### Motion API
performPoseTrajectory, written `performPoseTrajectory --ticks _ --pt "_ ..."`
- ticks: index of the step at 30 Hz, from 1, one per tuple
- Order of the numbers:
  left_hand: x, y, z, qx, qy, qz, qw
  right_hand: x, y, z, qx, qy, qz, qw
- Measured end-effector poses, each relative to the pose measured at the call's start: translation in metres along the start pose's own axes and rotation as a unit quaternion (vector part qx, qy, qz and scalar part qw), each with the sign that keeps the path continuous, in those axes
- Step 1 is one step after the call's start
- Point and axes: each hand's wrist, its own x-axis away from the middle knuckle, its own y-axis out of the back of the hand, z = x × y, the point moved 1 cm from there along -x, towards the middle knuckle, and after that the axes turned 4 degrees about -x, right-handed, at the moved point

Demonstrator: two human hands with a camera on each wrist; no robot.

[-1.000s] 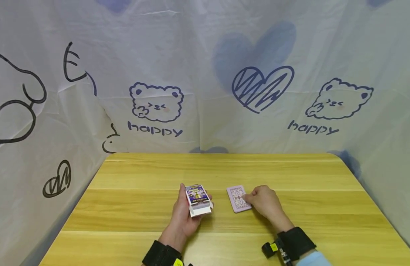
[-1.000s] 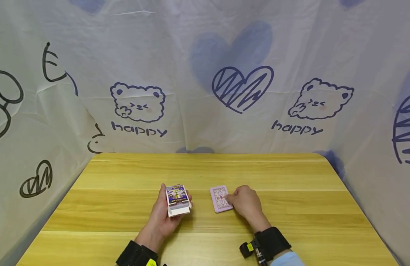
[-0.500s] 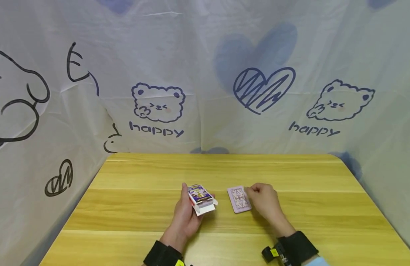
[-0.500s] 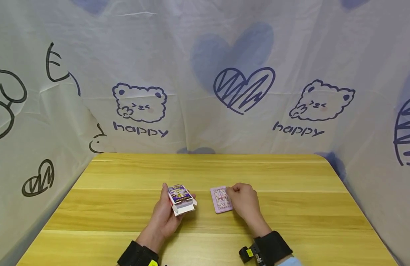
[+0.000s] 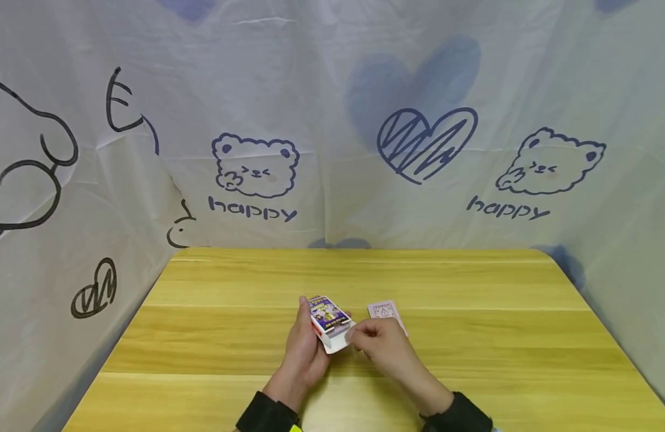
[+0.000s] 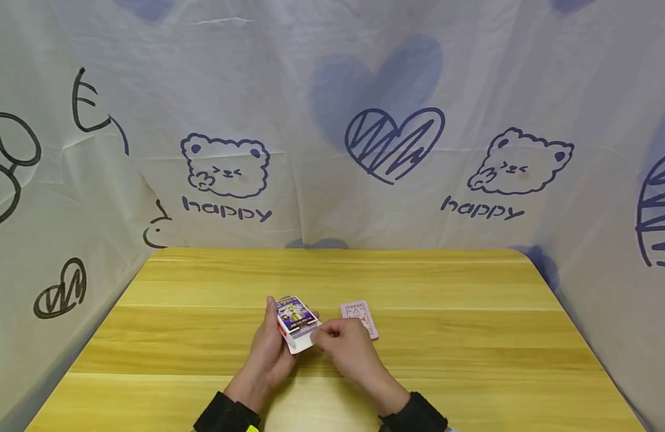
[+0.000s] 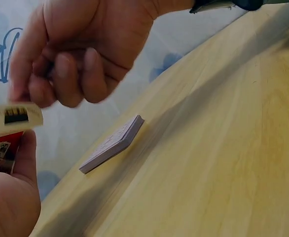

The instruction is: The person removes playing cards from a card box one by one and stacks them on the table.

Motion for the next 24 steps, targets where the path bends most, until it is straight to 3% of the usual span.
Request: performPoseTrajectory --ticks 4,12,24 --pt "0.002 -0.002 0.0 -0.008 -0.011 -0.003 0.9999 -0.001 -0.003 -0.006 0.004 -0.013 0.001 1.0" --pt "0.003 -0.007 0.004 -0.017 -0.038 -0.003 0.9991 -0.007 -0.004 -0.015 -0.071 -0.073 -0.028 0.994" --pt "0.004 -0.009 0.006 -0.034 -0.046 0.0 0.9984 -0.008 -0.005 -0.019 -0.116 -0.099 -0.067 0.986"
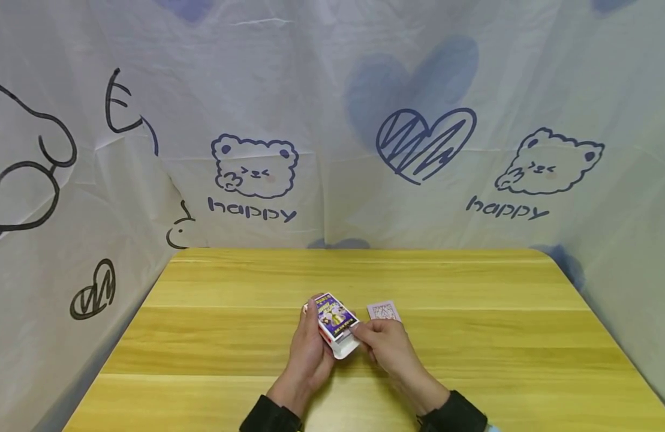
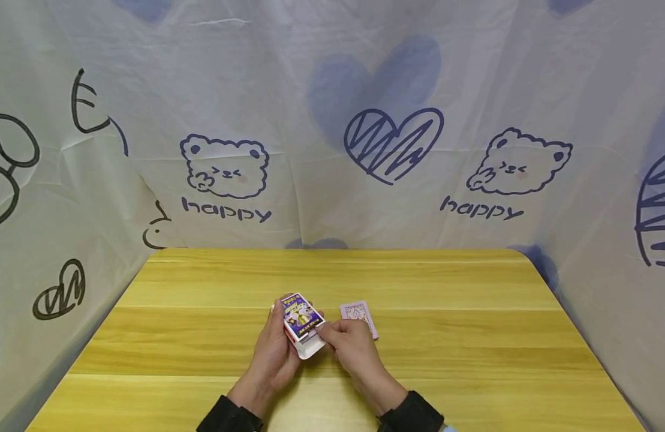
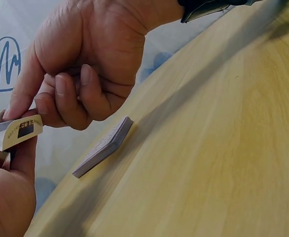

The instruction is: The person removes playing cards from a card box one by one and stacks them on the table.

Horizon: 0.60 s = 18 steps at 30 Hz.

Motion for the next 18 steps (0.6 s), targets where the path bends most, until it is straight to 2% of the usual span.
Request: performPoseTrajectory --ticks 9,13,18 --pt "0.0014 0.0007 -0.0016 0.008 0.001 0.014 0.9999 0.0002 0.0012 -0.0004 -0.06 -0.023 0.019 0.998" --pt "0.0002 0.003 -0.0014 0.01 -0.004 0.001 0.9999 0.0008 0.0008 0.0009 -0.067 -0.027 0.029 0.997" --pt "-0.0023 0.0065 -0.0027 0.011 -0.015 -0.036 0.9992 0.0026 0.0014 0.0035 -0.059 -0.033 0.041 0.997"
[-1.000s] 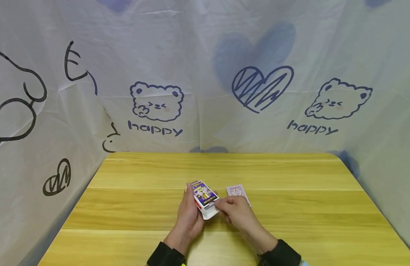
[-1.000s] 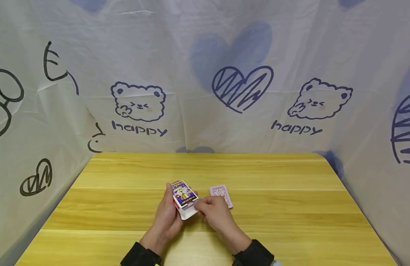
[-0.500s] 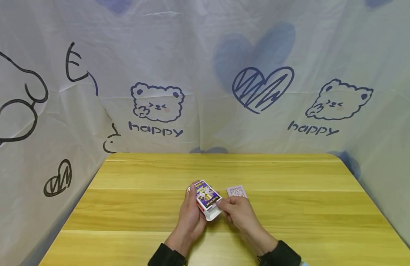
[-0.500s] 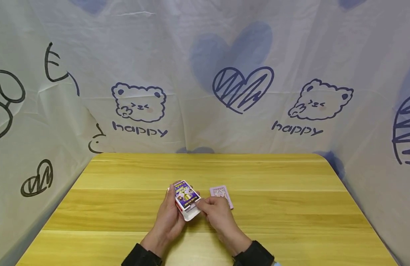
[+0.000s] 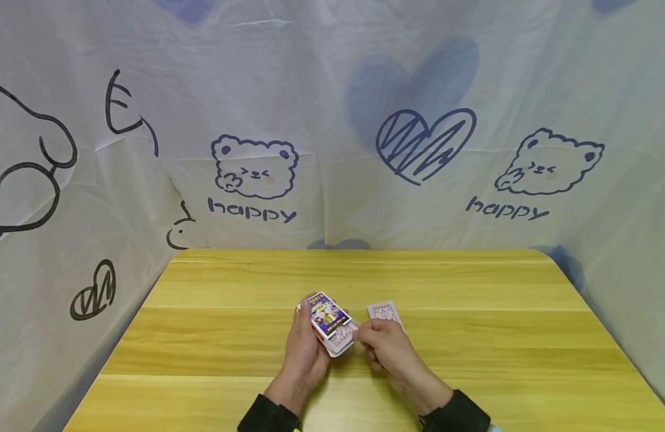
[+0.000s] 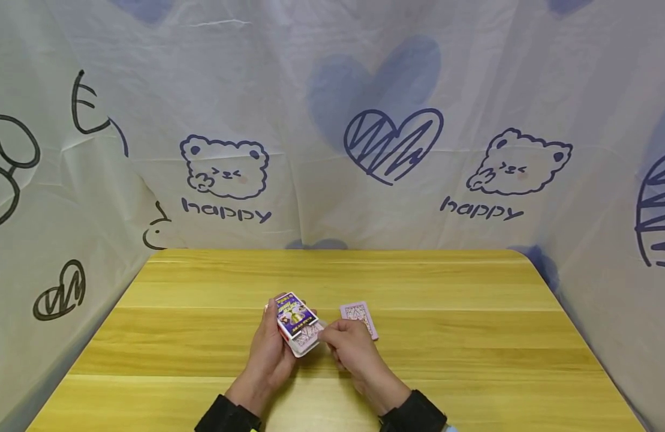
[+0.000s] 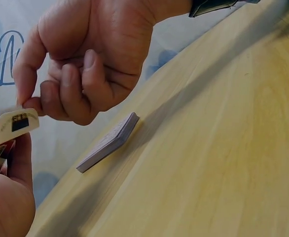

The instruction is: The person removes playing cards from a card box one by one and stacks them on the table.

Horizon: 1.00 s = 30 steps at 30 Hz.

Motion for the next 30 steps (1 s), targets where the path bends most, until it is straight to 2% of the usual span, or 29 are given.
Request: performPoseTrajectory --ticks 6,11,14,25,30 --pt "-0.001 0.002 -0.002 -0.007 -0.001 -0.021 0.9997 0.0 0.002 0.002 0.021 -0.002 0.008 1.0" --pt "0.0 0.001 -0.002 -0.02 0.014 -0.004 0.9997 -0.001 0.005 0.002 0.054 0.018 -0.017 0.998" --pt "0.001 0.001 -0.003 -0.026 0.018 0.004 0.9995 -0.001 0.006 0.001 0.064 0.028 -0.018 0.997" --pt "0.001 0.004 -0.005 -0.024 0.017 -0.002 0.9996 0.001 0.01 0.006 0.106 0.029 0.059 0.992" --pt "0.002 0.004 -0.006 -0.031 0.018 0.009 0.9993 0.0 0.013 0.009 0.129 0.033 0.067 0.989"
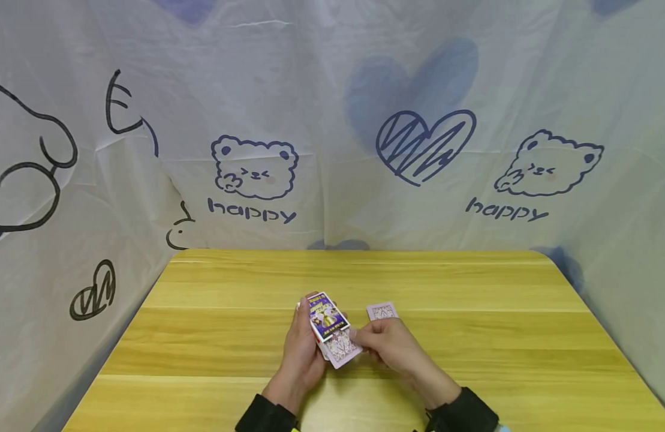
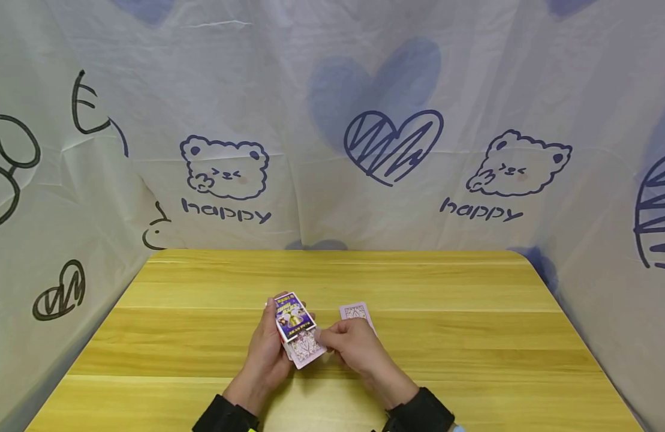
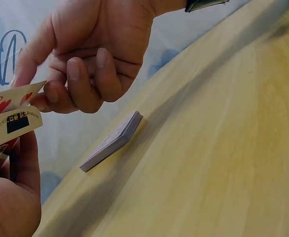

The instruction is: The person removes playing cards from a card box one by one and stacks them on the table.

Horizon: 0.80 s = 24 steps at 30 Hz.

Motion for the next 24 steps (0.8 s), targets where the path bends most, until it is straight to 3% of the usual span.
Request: performPoseTrajectory --ticks 8,16,21,24 --pt "0.002 -0.002 0.0 -0.011 0.01 0.005 0.9999 -0.001 -0.003 -0.006 0.022 0.024 -0.006 0.999" --pt "0.0 0.001 0.001 -0.011 0.004 -0.003 0.9999 -0.001 0.001 -0.005 0.018 0.02 0.052 0.998" --pt "-0.006 0.006 -0.002 -0.009 -0.019 -0.058 0.9981 -0.001 0.019 0.002 0.034 0.006 0.085 0.996" --pt "-0.009 0.01 -0.005 0.003 -0.036 -0.106 0.9937 -0.004 0.038 0.007 0.085 0.023 0.031 0.996"
